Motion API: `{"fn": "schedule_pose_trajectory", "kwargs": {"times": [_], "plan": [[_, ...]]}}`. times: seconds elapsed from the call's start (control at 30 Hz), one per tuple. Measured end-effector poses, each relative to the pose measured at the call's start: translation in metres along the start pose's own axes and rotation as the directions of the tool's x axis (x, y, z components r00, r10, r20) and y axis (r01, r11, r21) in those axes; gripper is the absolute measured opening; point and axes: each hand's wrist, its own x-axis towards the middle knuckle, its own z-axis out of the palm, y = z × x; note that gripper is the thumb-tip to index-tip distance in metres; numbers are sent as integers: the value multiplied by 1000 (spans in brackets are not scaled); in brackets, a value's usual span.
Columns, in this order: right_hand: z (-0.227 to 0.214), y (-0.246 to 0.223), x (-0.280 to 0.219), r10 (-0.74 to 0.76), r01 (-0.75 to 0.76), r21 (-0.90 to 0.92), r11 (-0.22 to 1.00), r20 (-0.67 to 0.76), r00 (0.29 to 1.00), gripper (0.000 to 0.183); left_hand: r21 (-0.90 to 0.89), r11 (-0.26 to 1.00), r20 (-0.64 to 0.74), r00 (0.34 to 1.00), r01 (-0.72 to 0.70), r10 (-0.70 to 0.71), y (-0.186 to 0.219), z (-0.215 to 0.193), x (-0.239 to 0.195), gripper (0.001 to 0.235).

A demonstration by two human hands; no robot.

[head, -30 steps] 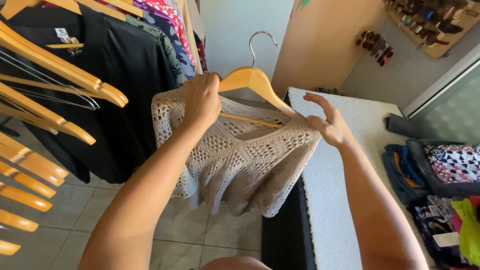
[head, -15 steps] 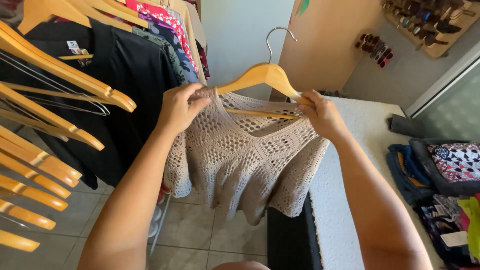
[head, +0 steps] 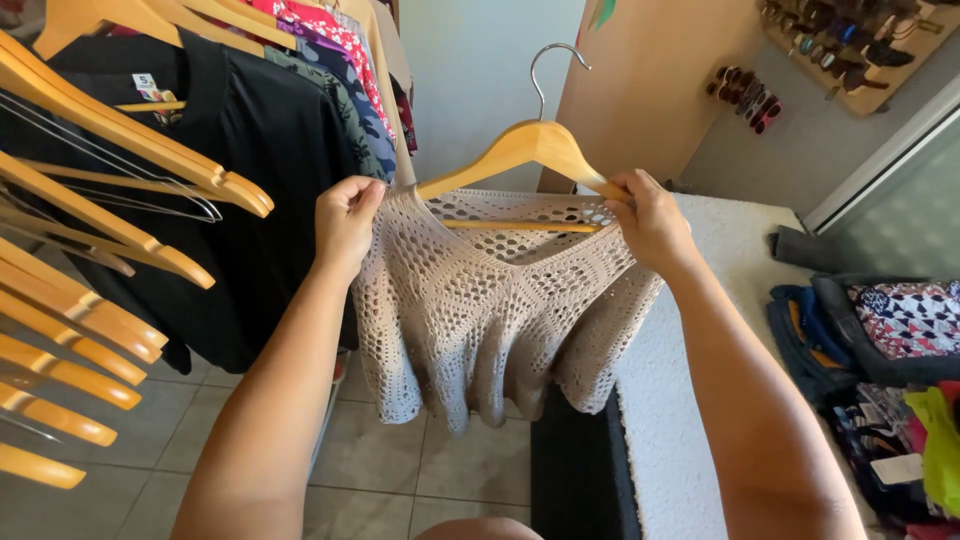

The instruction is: The person hangs several pieces of clothing on a metal clothing rack. They pick up items from a pile on a nearby surface, place them on wooden hangers, and hang them on the rack. The items include a purple top, a blue patterned top, a floral top, a black jacket, and a beige knit top.

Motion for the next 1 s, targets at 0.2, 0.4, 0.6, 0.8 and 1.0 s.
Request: {"fn": "schedule_pose_trajectory", "kwargs": {"times": [0.2, 0.4, 0.6, 0.8, 1.0], "plan": [[2, 12, -5, -39, 27, -262, 965, -41, 998, 28, -64, 998, -13, 1000, 21, -22, 12, 0, -4, 13], [2, 1, -12, 59, -69, -185, 980, -62, 996, 27, -20, 998, 122, 991, -61, 63, 26, -1, -10, 18], [-1, -10, -19, 148, -142, -131, 981, 40, 988, 28, 201, 967, 157, 980, -154, 123, 12, 6, -16, 33], [17, -16, -36, 171, -174, 0, 985, 169, 971, 30, 278, 950, 128, 986, -142, 110, 2, -7, -45, 32], [55, -19, -31, 149, -173, 138, 975, 172, 974, 30, 447, 894, -35, 999, 24, -10, -19, -61, -119, 44]]}}
